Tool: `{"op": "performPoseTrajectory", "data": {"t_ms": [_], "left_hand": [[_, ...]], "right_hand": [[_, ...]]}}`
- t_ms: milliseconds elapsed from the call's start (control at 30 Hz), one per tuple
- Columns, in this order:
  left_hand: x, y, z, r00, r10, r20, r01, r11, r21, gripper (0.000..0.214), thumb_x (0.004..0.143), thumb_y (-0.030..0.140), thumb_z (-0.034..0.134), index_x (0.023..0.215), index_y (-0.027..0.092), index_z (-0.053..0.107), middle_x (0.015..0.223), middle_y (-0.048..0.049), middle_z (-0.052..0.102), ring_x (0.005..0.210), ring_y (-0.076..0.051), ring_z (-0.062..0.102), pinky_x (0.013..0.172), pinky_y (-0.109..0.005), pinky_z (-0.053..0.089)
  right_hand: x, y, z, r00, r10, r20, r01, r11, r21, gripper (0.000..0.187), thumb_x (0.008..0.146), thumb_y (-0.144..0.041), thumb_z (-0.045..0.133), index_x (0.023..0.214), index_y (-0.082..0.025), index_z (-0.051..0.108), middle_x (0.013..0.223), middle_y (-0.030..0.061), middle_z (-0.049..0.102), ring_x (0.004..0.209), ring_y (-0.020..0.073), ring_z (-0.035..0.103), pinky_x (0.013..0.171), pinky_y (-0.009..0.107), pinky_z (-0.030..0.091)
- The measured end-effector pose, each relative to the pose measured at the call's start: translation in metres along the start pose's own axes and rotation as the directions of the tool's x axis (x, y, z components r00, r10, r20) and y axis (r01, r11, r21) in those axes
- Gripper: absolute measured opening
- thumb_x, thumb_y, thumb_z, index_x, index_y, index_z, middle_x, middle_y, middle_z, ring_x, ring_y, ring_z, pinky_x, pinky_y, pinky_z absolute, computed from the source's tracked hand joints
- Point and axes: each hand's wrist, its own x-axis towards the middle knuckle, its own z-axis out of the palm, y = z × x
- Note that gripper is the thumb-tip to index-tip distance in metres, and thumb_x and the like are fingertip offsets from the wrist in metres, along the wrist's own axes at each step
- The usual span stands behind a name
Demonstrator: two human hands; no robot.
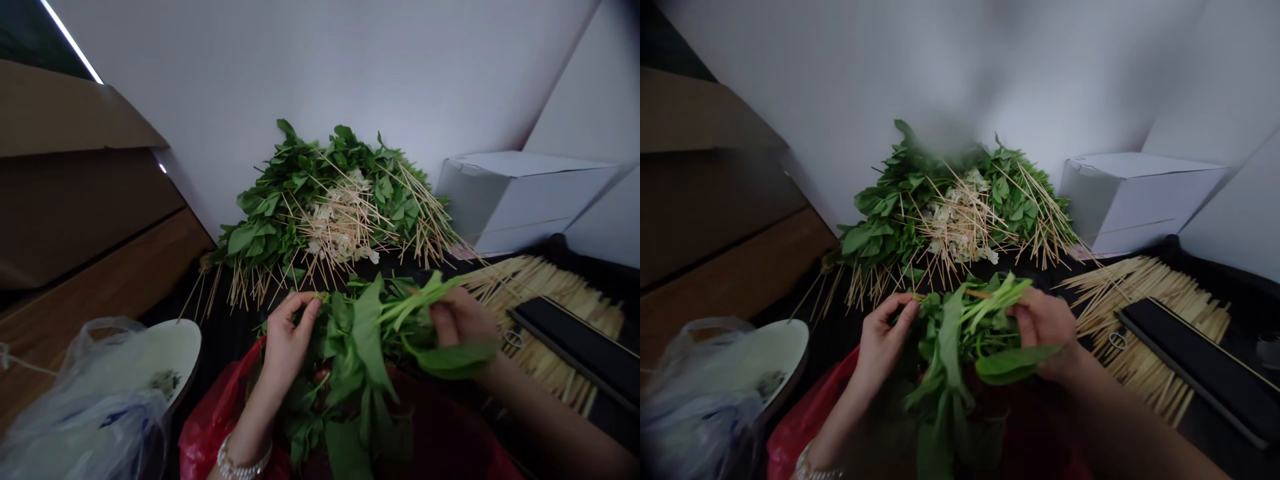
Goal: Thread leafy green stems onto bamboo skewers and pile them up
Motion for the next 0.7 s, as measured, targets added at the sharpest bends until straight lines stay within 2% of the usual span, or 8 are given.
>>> {"op": "performPoseTrajectory", "data": {"t_ms": [67, 133, 200, 300, 433, 567, 700], "left_hand": [[-0.002, 0.002, 0.003, 0.998, 0.06, 0.037, -0.06, 0.998, 0.001, 0.014, 0.09, 0.027, 0.064, 0.089, 0.019, 0.075, 0.083, -0.0037, 0.072, 0.079, -0.018, 0.063, 0.076, -0.029, 0.048], [-0.005, 0.004, 0.007, 0.991, 0.106, 0.086, -0.106, 0.994, -0.001, 0.013, 0.089, 0.025, 0.066, 0.092, 0.02, 0.077, 0.084, -0.0042, 0.072, 0.079, -0.018, 0.063, 0.075, -0.03, 0.048], [-0.009, 0.004, 0.011, 0.98, 0.139, 0.139, -0.138, 0.99, -0.018, 0.013, 0.089, 0.024, 0.067, 0.096, 0.021, 0.078, 0.084, -0.0046, 0.071, 0.078, -0.018, 0.064, 0.073, -0.029, 0.049], [-0.013, 0.004, 0.017, 0.966, 0.171, 0.193, -0.163, 0.985, -0.058, 0.016, 0.089, 0.021, 0.067, 0.099, 0.023, 0.079, 0.082, -0.0041, 0.069, 0.075, -0.017, 0.064, 0.068, -0.027, 0.048], [-0.015, 0.005, 0.021, 0.966, 0.161, 0.205, -0.142, 0.985, -0.101, 0.016, 0.089, 0.02, 0.067, 0.097, 0.024, 0.08, 0.08, -0.0039, 0.068, 0.074, -0.017, 0.063, 0.067, -0.027, 0.048], [-0.014, 0.008, 0.02, 0.961, 0.129, 0.244, -0.098, 0.986, -0.136, 0.015, 0.089, 0.021, 0.065, 0.095, 0.022, 0.079, 0.08, -0.004, 0.065, 0.073, -0.017, 0.062, 0.067, -0.027, 0.048], [-0.011, 0.009, 0.014, 0.949, 0.059, 0.311, -0.03, 0.995, -0.097, 0.027, 0.095, 0.021, 0.053, 0.109, 0.022, 0.076, 0.088, -0.0053, 0.063, 0.084, -0.019, 0.062, 0.078, -0.031, 0.048]], "right_hand": [[-0.004, -0.008, 0.007, 0.986, -0.148, 0.071, 0.141, 0.985, 0.102, 0.019, 0.089, -0.011, 0.042, 0.095, -0.023, 0.056, 0.07, 0.0004, 0.065, 0.059, 0.0169, 0.063, 0.055, 0.029, 0.047], [-0.006, -0.016, 0.015, 0.953, -0.272, 0.131, 0.247, 0.952, 0.179, 0.022, 0.089, -0.01, 0.041, 0.101, -0.021, 0.055, 0.072, 0.0024, 0.067, 0.06, 0.0174, 0.062, 0.054, 0.03, 0.047], [-0.008, -0.024, 0.022, 0.926, -0.326, 0.19, 0.292, 0.938, 0.187, 0.023, 0.091, -0.011, 0.043, 0.11, -0.017, 0.055, 0.076, 0.0045, 0.069, 0.061, 0.0172, 0.063, 0.053, 0.03, 0.047], [-0.011, -0.03, 0.029, 0.918, -0.307, 0.253, 0.287, 0.951, 0.114, 0.027, 0.096, -0.017, 0.049, 0.122, -0.011, 0.053, 0.086, 0.0083, 0.073, 0.066, 0.0177, 0.067, 0.055, 0.029, 0.05], [-0.013, -0.028, 0.033, 0.946, -0.222, 0.238, 0.21, 0.975, 0.074, 0.031, 0.099, -0.026, 0.05, 0.125, -0.012, 0.052, 0.096, 0.0105, 0.075, 0.075, 0.0185, 0.071, 0.061, 0.028, 0.054], [-0.014, -0.027, 0.032, 0.947, -0.166, 0.275, 0.128, 0.981, 0.148, 0.022, 0.1, -0.03, 0.047, 0.114, -0.016, 0.058, 0.09, 0.0075, 0.074, 0.074, 0.0166, 0.07, 0.064, 0.027, 0.054], [-0.013, -0.027, 0.032, 0.944, -0.131, 0.302, 0.085, 0.984, 0.158, 0.016, 0.099, -0.019, 0.045, 0.102, -0.018, 0.061, 0.079, 0.0044, 0.068, 0.068, 0.015, 0.064, 0.062, 0.027, 0.05]]}}
